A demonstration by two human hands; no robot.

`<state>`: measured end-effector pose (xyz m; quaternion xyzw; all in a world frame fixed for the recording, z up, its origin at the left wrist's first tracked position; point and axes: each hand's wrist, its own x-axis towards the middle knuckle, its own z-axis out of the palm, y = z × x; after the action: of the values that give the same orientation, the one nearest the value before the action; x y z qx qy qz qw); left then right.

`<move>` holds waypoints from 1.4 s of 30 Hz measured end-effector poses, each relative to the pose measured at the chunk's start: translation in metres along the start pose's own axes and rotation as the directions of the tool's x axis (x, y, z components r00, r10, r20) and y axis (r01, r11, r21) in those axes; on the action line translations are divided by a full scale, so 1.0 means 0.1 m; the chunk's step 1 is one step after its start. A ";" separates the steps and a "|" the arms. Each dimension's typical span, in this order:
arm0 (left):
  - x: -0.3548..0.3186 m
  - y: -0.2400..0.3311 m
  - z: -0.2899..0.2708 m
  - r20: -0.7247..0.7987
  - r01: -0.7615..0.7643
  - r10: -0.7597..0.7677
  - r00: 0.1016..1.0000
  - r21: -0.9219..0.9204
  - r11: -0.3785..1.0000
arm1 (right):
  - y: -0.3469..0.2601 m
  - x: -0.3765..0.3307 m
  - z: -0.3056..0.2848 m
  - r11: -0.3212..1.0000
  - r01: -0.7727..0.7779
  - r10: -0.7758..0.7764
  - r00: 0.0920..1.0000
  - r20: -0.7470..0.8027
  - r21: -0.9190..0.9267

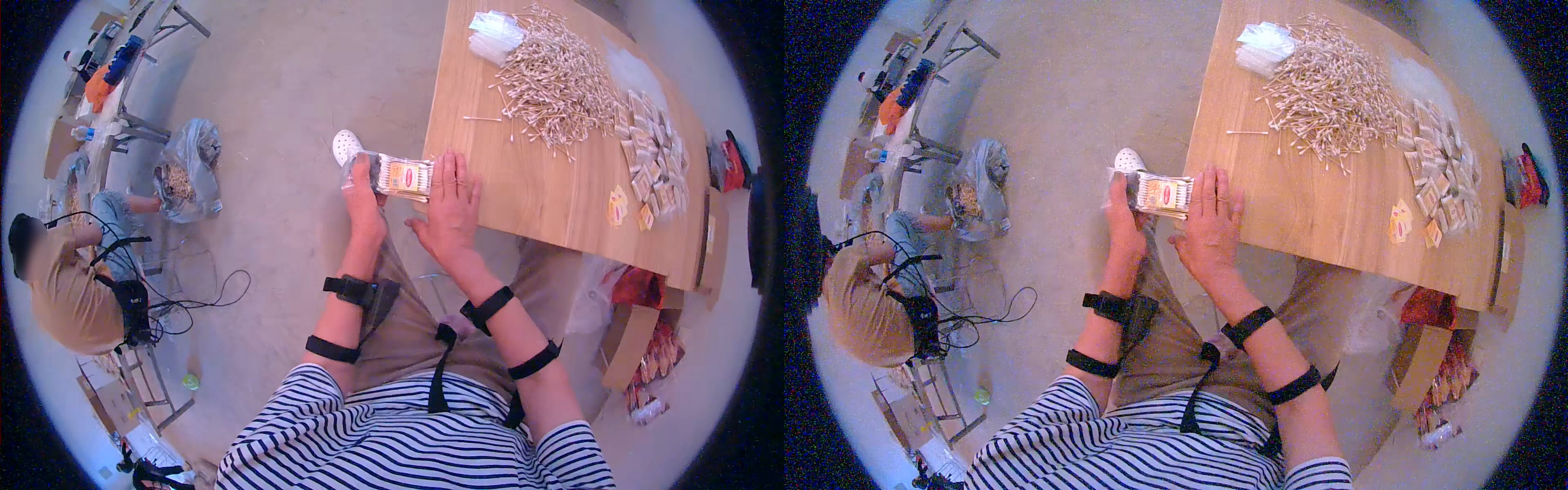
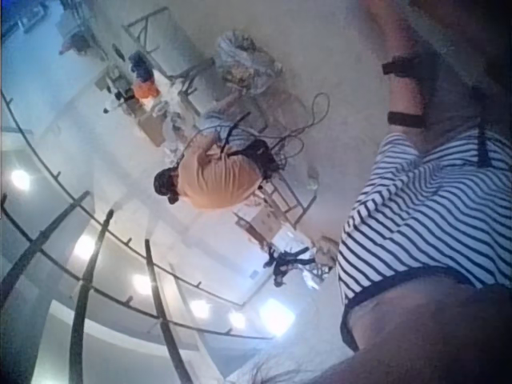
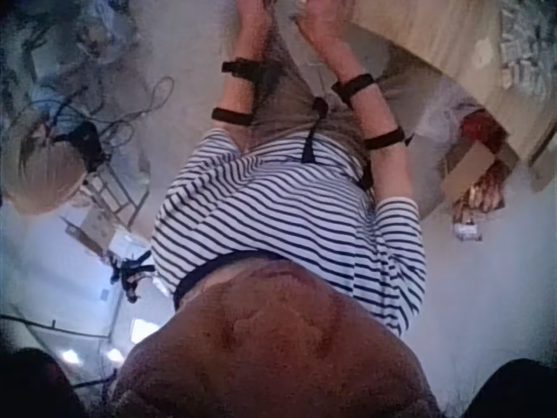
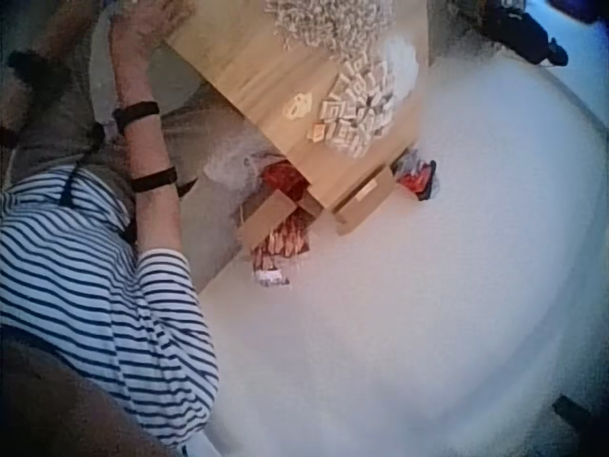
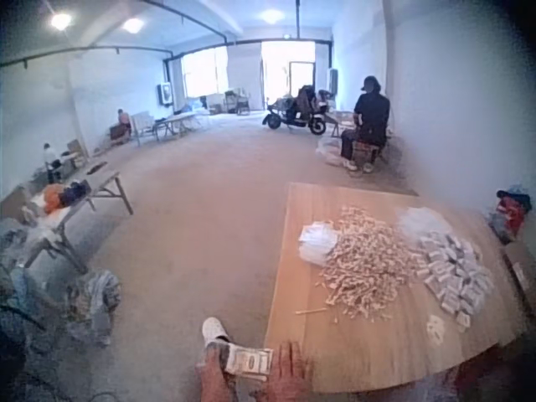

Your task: The person is sorting and packing cotton swabs into small plastic packets.

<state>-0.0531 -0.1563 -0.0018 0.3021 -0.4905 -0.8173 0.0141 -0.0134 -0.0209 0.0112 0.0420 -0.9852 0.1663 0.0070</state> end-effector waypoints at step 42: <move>0.13 -0.20 -0.02 0.030 -0.199 0.199 0.980 0.026 0.980 | 0.05 -0.02 0.10 0.990 0.078 -0.083 0.996 -0.042 -0.116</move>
<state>-0.0574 -0.1517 -0.0249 0.2405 -0.5300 -0.8087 0.0849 -0.0118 -0.0194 0.0003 0.0773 -0.9901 0.1100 0.0392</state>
